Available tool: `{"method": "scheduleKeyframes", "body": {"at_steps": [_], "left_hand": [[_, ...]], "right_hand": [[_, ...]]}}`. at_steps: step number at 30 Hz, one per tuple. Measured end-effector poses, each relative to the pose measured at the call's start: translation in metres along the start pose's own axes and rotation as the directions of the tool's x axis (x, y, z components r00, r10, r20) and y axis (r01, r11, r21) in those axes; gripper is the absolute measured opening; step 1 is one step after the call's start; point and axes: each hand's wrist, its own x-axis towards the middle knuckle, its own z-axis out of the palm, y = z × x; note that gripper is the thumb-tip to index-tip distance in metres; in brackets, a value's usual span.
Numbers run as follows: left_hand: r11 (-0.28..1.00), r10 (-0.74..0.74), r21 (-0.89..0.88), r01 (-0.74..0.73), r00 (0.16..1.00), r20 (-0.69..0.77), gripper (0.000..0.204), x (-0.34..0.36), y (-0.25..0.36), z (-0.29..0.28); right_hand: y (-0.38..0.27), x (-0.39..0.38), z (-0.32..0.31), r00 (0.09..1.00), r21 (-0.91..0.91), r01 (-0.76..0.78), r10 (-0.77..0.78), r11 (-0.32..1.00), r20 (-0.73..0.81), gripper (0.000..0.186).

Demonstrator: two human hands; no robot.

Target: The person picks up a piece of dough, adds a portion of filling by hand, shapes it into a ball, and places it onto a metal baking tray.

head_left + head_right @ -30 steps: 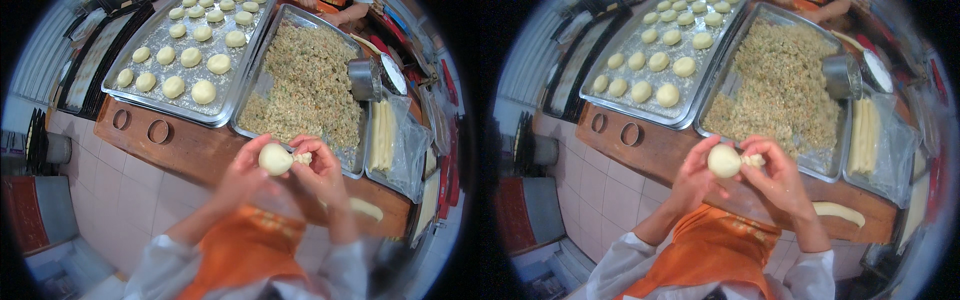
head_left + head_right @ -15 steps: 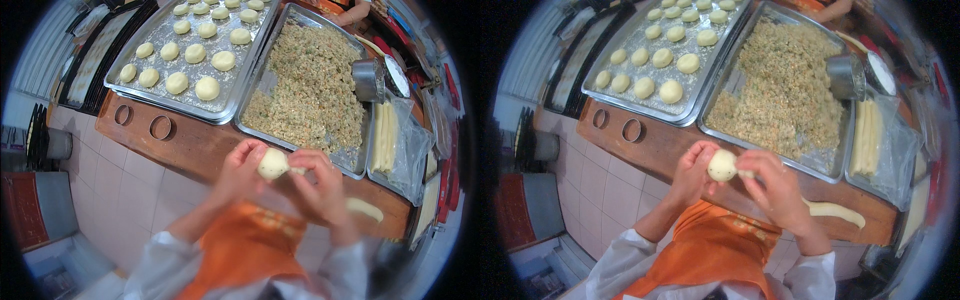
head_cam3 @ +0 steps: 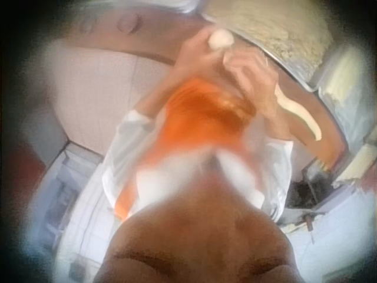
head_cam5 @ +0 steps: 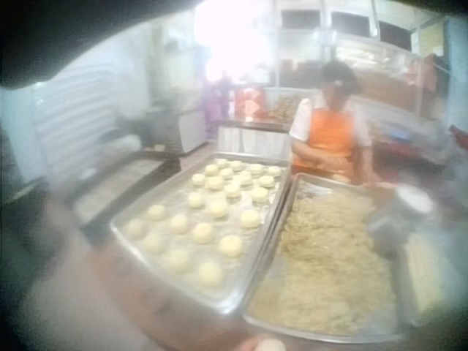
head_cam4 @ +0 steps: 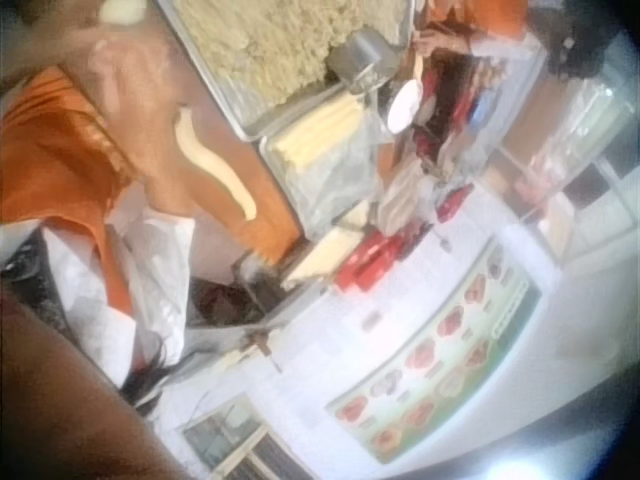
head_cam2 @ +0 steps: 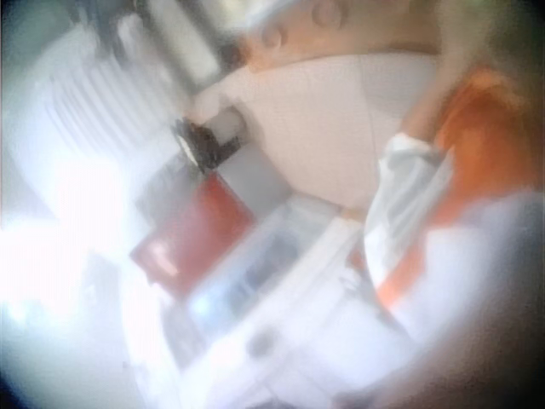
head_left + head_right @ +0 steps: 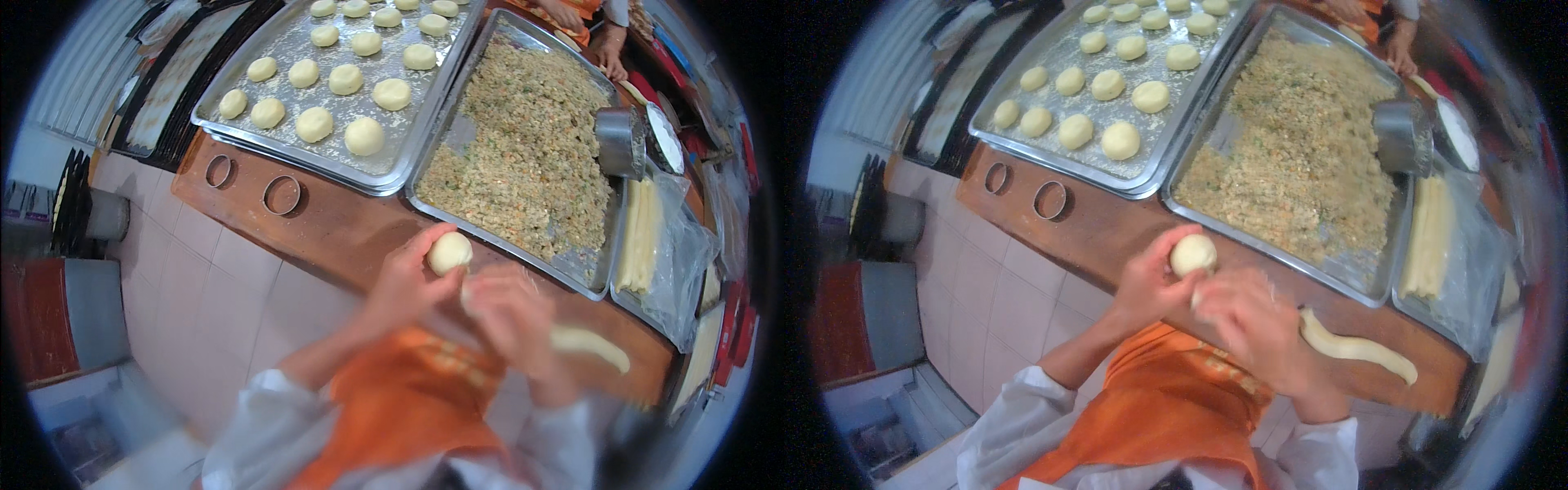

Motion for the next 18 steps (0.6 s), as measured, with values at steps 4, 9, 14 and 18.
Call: {"method": "scheduleKeyframes", "body": {"at_steps": [4,9,14,18], "left_hand": [[0.858,0.359,0.460,-0.226,0.906,-0.225,0.058,-0.006,-0.030,-0.035],[0.387,0.531,0.867,-0.314,0.845,0.068,0.069,-0.006,-0.085,-0.104],[0.361,0.306,0.891,-0.274,0.938,0.164,0.073,-0.029,-0.091,-0.106],[0.416,0.222,0.872,-0.256,0.959,0.176,0.075,-0.034,-0.090,-0.094]], "right_hand": [[-0.015,-0.010,-0.005,0.959,0.185,0.054,0.000,0.981,-0.282,0.017],[0.037,-0.047,0.010,0.908,0.303,-0.267,0.344,0.915,-0.240,0.015],[0.038,-0.053,0.027,0.908,0.393,-0.327,0.402,0.859,-0.122,0.016],[0.048,-0.059,0.027,0.867,0.497,-0.369,0.483,0.785,-0.119,0.016]]}}
